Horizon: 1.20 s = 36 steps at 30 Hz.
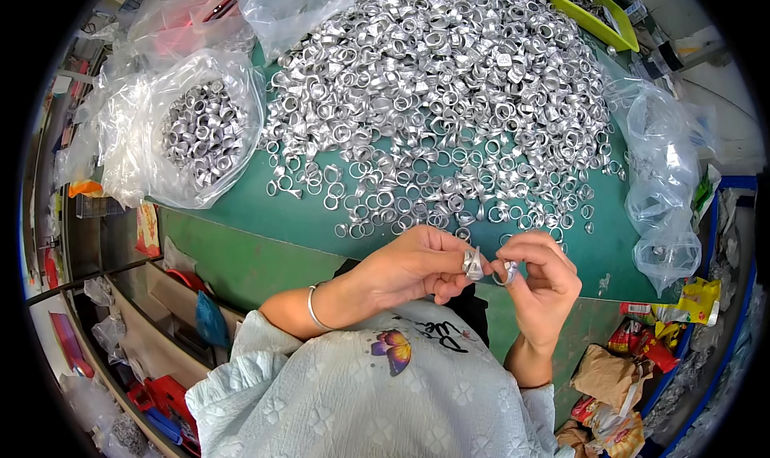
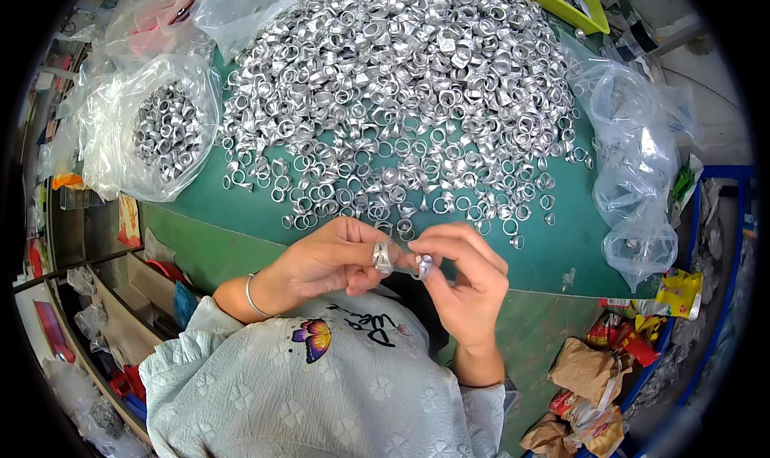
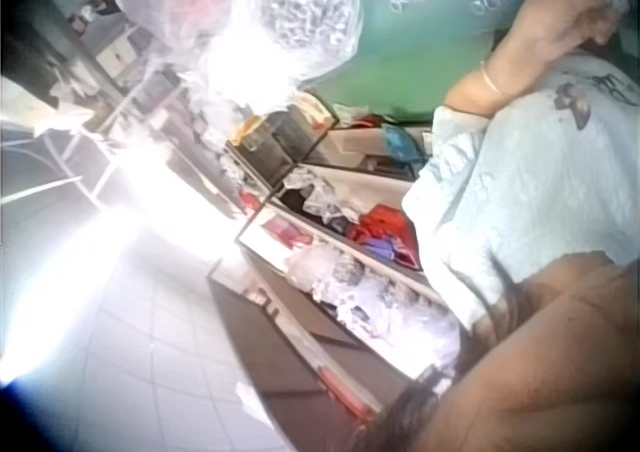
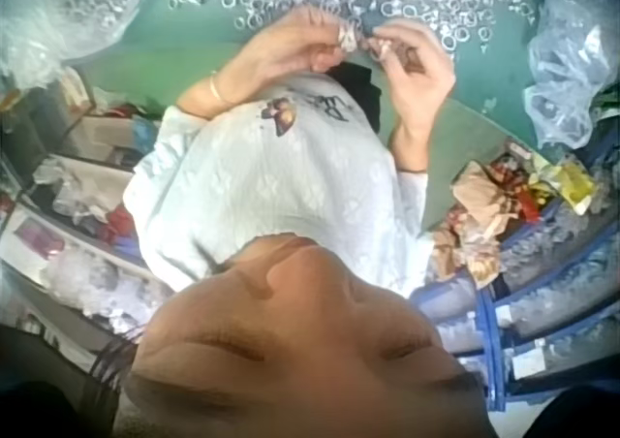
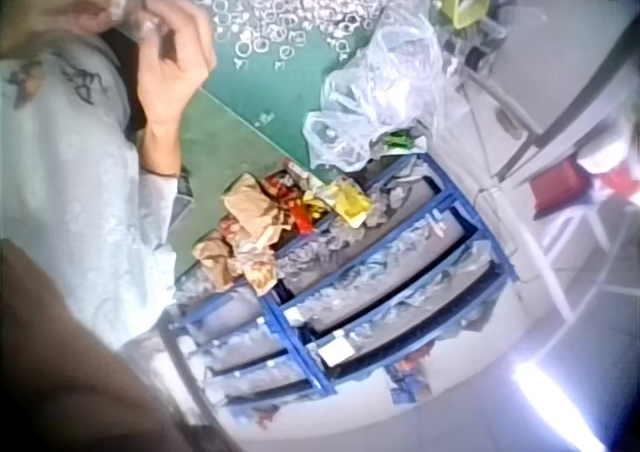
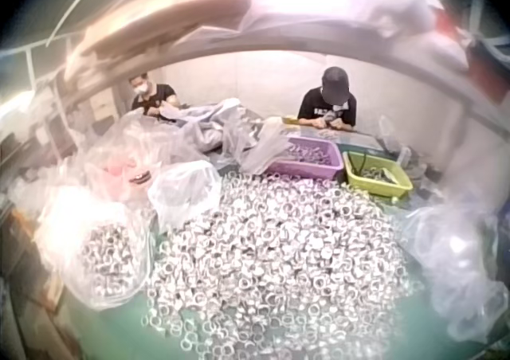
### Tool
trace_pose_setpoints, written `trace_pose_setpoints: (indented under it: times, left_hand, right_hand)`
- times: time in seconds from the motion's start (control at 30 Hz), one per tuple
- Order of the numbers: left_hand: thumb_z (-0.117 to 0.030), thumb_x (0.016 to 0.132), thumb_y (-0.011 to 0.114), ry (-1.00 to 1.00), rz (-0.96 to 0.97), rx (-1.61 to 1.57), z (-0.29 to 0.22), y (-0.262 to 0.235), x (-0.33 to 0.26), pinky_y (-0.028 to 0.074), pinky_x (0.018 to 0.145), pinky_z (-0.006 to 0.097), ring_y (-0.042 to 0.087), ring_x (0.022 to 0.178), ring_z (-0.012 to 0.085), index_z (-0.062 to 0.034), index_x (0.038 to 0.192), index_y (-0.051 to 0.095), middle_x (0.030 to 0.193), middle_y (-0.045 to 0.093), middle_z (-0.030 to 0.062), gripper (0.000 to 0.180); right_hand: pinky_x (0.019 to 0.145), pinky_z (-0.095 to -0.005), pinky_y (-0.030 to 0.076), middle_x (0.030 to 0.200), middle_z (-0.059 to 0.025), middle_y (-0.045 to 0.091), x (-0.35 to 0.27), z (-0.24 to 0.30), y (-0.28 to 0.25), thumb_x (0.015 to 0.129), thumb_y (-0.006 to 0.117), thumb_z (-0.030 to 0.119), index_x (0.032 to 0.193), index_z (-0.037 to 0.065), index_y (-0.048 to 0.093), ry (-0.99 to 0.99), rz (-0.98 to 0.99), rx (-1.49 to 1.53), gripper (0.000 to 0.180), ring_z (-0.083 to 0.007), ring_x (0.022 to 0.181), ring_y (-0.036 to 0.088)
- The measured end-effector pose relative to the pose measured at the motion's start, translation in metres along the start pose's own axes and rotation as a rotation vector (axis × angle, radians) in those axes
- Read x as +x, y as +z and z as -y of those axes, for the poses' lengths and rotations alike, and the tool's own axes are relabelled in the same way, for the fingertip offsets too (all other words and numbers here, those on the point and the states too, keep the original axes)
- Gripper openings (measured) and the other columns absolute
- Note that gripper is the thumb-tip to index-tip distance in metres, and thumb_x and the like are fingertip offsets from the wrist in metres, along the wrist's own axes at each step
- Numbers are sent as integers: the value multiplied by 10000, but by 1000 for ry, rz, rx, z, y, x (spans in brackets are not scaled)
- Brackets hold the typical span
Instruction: The person sorts and organizes small metal rings on a green work surface by hand, picking them up from a large pile and placing them into plastic bags one by one.
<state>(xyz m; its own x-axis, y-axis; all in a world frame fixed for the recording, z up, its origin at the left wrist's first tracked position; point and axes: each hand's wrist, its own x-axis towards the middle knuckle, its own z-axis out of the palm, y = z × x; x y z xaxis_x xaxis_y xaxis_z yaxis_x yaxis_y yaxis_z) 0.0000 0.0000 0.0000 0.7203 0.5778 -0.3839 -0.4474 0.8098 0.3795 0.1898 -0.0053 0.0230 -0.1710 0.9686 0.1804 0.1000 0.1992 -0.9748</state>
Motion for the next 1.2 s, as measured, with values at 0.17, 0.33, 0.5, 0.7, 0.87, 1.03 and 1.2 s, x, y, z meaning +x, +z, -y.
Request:
trace_pose_setpoints:
  times: [0.17, 0.33, 0.5, 0.7, 0.87, 1.03, 1.2]
  left_hand:
    - [-138, 868, 605, -89, 22, 57, -5, 4, -3, 412, 475, 199, 511, 506, 72, 31, 985, 659, 657, 587, 21, 212]
    - [-133, 855, 625, -127, 71, 8, -4, 3, 1, 392, 435, 199, 507, 488, 72, 49, 981, 653, 660, 600, 39, 223]
    - [-153, 860, 631, -144, 76, 26, -3, 5, 0, 394, 449, 197, 506, 498, 64, 35, 978, 656, 669, 612, 34, 224]
    - [-155, 858, 630, -142, 51, 47, -1, 6, 0, 386, 434, 201, 515, 494, 70, 41, 948, 663, 665, 613, 44, 218]
    - [-155, 851, 631, -151, 27, 18, 0, 8, -1, 416, 435, 219, 516, 484, 81, 35, 901, 665, 666, 615, 53, 198]
    - [-161, 852, 635, -165, 8, 14, 3, 7, 0, 453, 442, 218, 554, 496, 84, 23, 837, 654, 688, 630, 71, 186]
    - [-150, 863, 638, -123, 22, 24, 2, 10, -2, 486, 461, 215, 590, 523, 97, 26, 890, 659, 703, 640, 80, 179]
  right_hand:
    - [567, -250, 447, 847, -123, 638, 2, 1, 4, 634, 624, -165, 860, -32, 652, -103, 23, -80, 264, -173, 706, 570]
    - [562, -250, 449, 817, -119, 641, 4, 9, 2, 626, 626, -164, 837, -39, 649, -128, 30, -112, 247, -186, 704, 578]
    - [572, -268, 461, 798, -125, 641, 2, 7, 0, 619, 621, -165, 821, -48, 647, -152, 28, -129, 235, -201, 696, 593]
    - [603, -290, 478, 799, -133, 640, -2, 5, 2, 643, 572, -178, 813, -60, 647, -159, 38, -77, 221, -210, 707, 615]
    - [601, -262, 480, 862, -131, 630, 0, 12, -2, 657, 519, -191, 859, -60, 660, -71, 152, -83, 279, -183, 718, 612]
    - [596, -245, 477, 864, -123, 613, -2, 8, -7, 664, 507, -190, 877, -54, 667, -36, 189, -49, 299, -164, 698, 597]
    - [586, -241, 470, 864, -127, 613, -6, 2, -6, 689, 510, -172, 870, -57, 666, 0, 121, 35, 266, -149, 694, 587]
